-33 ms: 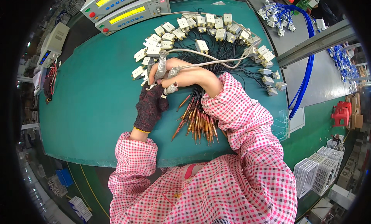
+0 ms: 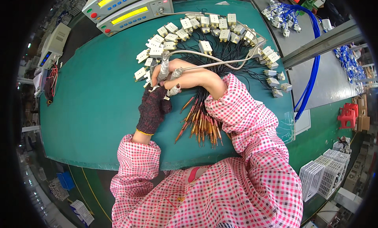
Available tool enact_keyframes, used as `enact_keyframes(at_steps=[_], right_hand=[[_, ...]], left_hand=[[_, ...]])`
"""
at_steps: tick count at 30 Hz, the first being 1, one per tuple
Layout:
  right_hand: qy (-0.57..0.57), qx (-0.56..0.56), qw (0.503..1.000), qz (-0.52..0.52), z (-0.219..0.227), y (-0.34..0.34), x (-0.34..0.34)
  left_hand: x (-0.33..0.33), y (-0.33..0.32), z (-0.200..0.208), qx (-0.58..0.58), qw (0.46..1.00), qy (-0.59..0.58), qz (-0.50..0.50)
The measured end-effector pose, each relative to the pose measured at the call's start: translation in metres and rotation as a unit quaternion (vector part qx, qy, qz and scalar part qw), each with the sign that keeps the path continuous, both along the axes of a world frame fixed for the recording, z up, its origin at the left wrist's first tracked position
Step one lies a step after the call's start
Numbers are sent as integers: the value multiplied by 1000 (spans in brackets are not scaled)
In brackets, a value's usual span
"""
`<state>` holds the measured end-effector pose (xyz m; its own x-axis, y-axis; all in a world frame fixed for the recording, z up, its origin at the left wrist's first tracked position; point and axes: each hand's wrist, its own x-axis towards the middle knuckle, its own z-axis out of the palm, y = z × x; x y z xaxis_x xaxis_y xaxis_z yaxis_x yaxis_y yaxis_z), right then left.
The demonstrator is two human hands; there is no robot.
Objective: Handling and organizing a large bundle of wire harnesses with white connectors on a factory workbench.
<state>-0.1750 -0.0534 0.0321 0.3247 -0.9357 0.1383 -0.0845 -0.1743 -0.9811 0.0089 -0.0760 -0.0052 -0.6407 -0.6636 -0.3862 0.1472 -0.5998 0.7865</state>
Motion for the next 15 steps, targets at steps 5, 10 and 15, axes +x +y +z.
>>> enact_keyframes(at_steps=[5,10,15], right_hand=[[47,-11,999,7,0,-7,4],[70,-68,995,-14,-4,-2,-4],[37,-17,999,-3,-5,-6,5]], left_hand=[[9,-4,-1,-35,999,2,-13],[-2,-3,-7,-39,998,17,-44],[9,-4,-6,-54,997,-37,-42]])
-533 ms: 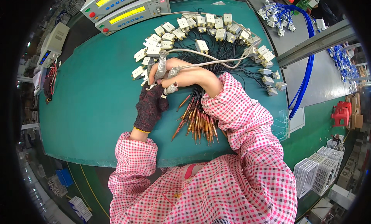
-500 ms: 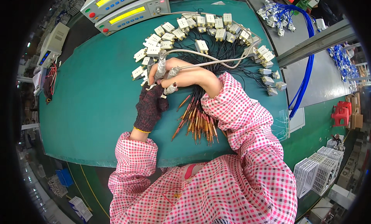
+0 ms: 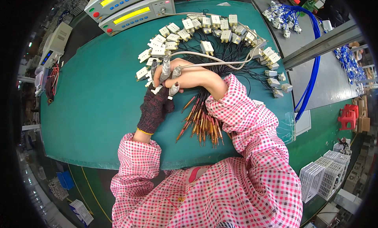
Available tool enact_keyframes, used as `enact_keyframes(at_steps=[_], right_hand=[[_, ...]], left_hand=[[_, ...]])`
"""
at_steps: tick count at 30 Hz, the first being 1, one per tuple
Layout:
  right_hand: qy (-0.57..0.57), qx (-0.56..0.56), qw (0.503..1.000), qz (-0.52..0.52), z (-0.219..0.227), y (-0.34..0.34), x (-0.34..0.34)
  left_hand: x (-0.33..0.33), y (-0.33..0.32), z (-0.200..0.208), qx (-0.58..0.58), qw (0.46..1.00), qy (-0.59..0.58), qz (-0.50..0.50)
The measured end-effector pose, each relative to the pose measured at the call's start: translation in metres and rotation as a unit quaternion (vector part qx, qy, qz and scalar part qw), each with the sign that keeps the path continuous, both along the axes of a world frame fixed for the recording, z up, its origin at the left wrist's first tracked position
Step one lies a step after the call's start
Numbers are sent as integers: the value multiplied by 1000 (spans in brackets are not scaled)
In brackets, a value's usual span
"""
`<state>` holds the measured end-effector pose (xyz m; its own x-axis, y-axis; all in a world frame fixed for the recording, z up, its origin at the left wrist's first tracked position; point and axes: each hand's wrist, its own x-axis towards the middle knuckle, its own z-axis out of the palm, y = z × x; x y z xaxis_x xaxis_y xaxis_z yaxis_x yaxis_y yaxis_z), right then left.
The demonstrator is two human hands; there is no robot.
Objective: Handling and organizing a large bundle of wire harnesses with white connectors on a factory workbench.
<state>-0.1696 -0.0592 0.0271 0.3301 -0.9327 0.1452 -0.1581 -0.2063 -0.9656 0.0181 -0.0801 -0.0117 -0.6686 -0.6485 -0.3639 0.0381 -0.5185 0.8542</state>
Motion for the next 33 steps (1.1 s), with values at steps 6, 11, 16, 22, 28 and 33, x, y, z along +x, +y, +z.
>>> enact_keyframes(at_steps=[6,11,16,22,28,33], right_hand=[[-29,35,999,-8,-5,7,-5],[-77,54,995,14,-5,1,2],[-87,65,994,0,-1,4,-2],[-266,73,943,-188,8,7,-21],[-163,88,965,-184,-1,3,-13],[-146,71,965,-205,-7,2,-16]], left_hand=[[-9,0,-5,-21,998,48,-36],[-2,-1,3,-29,999,34,-22],[-6,2,-1,-17,999,40,-22],[12,15,15,-278,959,16,-57],[20,11,26,-578,776,-81,-238],[7,-7,13,-685,700,-197,-28]])
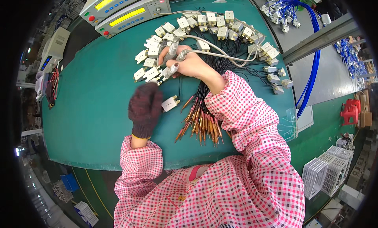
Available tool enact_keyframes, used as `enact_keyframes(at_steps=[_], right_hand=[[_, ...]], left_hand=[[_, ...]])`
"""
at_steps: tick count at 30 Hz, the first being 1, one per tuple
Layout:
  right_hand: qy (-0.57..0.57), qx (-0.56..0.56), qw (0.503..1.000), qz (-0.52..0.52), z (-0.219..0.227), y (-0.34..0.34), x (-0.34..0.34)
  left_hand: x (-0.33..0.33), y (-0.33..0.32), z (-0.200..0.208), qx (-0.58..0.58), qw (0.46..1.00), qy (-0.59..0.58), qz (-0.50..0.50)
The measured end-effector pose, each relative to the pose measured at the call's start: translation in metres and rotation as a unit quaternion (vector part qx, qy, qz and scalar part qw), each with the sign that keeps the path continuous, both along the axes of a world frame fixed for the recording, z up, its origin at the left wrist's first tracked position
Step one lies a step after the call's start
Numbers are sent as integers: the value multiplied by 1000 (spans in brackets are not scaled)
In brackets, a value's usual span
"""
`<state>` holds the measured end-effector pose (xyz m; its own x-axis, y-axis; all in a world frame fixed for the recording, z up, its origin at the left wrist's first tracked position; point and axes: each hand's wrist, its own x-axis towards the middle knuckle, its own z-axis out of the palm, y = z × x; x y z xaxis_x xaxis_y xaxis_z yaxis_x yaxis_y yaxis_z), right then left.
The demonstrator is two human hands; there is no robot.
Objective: Handling and organizing a large bundle of wire harnesses with white connectors on a factory workbench.
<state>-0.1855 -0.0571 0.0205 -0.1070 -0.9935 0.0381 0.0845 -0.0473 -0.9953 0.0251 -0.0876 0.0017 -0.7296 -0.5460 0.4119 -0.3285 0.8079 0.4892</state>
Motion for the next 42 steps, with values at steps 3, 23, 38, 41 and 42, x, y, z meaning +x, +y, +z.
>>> enact_keyframes(at_steps=[3,23,38,41,42], right_hand=[[-30,-26,996,-84,0,-2,3],[11,-21,998,-62,-3,-2,0],[31,-52,978,197,1,6,10],[37,-42,980,191,1,6,9],[37,-42,981,187,1,7,9]], left_hand=[[3,-11,-8,-139,980,66,126],[16,-9,-6,652,683,305,-125],[23,-16,-20,681,719,121,-60],[22,-18,-18,695,710,95,-60],[21,-18,-18,692,713,94,-54]])
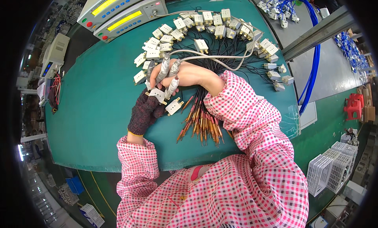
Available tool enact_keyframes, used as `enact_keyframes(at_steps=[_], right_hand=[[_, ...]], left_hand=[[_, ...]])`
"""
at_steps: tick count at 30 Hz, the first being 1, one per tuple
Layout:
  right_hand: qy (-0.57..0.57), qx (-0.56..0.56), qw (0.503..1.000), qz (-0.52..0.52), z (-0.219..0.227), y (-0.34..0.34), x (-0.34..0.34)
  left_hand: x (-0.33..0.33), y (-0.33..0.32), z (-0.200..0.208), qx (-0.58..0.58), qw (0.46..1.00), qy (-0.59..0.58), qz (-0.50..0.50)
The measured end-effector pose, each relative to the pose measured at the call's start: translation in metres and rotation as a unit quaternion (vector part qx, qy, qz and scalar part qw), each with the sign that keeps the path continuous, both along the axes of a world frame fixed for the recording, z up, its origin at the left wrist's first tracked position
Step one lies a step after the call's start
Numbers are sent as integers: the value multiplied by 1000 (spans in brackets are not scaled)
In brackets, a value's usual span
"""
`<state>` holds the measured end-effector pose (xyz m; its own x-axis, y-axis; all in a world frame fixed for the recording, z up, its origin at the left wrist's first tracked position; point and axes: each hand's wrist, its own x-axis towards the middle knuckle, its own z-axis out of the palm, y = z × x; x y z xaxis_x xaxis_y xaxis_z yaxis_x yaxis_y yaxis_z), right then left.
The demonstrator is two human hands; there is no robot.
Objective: Handling and organizing a large bundle of wire harnesses with white connectors on a factory workbench.
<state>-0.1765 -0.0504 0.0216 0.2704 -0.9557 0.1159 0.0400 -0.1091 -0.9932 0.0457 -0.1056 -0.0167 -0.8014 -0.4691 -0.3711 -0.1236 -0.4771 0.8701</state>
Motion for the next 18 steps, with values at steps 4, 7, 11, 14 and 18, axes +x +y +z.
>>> enact_keyframes(at_steps=[4,7,11,14,18], right_hand=[[5,1,1000,-2,2,-1,1],[10,-14,1000,-13,2,-2,3],[15,33,999,-21,16,4,3],[17,82,996,-24,20,6,4],[11,46,998,-30,8,3,3]], left_hand=[[1,0,-1,6,1000,7,6],[0,0,-1,15,1000,22,14],[-1,-1,2,-17,999,-34,8],[-2,1,3,4,1000,-6,20],[-4,2,4,3,1000,8,17]])
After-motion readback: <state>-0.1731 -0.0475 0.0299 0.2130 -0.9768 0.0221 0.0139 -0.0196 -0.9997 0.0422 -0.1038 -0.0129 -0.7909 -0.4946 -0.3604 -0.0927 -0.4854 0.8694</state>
